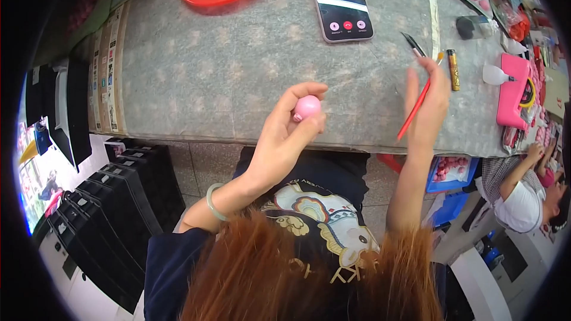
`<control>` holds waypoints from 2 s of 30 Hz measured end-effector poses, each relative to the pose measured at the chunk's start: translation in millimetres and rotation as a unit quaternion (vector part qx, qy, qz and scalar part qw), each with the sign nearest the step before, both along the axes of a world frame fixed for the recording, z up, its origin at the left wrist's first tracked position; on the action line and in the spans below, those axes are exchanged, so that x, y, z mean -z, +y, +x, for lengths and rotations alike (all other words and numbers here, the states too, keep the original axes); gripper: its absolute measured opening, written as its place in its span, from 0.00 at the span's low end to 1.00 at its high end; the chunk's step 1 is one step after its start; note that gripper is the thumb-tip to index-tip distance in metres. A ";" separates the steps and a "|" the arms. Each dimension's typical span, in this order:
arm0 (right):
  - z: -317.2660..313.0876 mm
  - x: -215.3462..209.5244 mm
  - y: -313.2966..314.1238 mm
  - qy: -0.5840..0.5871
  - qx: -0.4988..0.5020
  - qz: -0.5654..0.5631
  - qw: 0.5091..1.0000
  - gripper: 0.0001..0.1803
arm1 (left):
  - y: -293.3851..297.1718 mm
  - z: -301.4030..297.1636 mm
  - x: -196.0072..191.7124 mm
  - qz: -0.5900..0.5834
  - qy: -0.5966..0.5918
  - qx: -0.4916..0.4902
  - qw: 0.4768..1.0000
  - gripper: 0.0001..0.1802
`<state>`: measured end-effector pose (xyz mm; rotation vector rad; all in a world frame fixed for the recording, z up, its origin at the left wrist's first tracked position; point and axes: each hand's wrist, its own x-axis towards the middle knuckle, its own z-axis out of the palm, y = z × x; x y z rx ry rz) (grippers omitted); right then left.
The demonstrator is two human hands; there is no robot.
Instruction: Applying glue and glaze to small clay spheres at a pottery station.
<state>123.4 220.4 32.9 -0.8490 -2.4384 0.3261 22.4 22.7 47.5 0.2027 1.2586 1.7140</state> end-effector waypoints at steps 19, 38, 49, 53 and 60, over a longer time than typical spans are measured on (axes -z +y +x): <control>15.3 -52.5 -72.8 -0.020 -0.153 -0.306 0.939 0.19 | 2.8 -5.9 -8.7 0.052 0.078 0.036 0.995 0.23; 5.9 -49.3 -95.9 0.041 -0.138 -0.299 0.943 0.19 | 0.7 -0.4 -5.3 0.071 0.112 -0.012 0.991 0.24; 0.6 -48.9 -100.5 0.045 -0.124 -0.276 0.952 0.17 | 2.8 2.3 -3.9 0.078 0.091 -0.051 0.991 0.21; 0.0 -47.6 -99.7 0.048 -0.131 -0.280 0.950 0.17 | 1.9 0.9 -3.8 0.072 0.083 -0.042 0.993 0.22; -3.0 -43.4 -95.4 0.057 -0.149 -0.213 0.964 0.17 | 3.9 0.5 -2.7 0.061 0.091 -0.052 0.993 0.21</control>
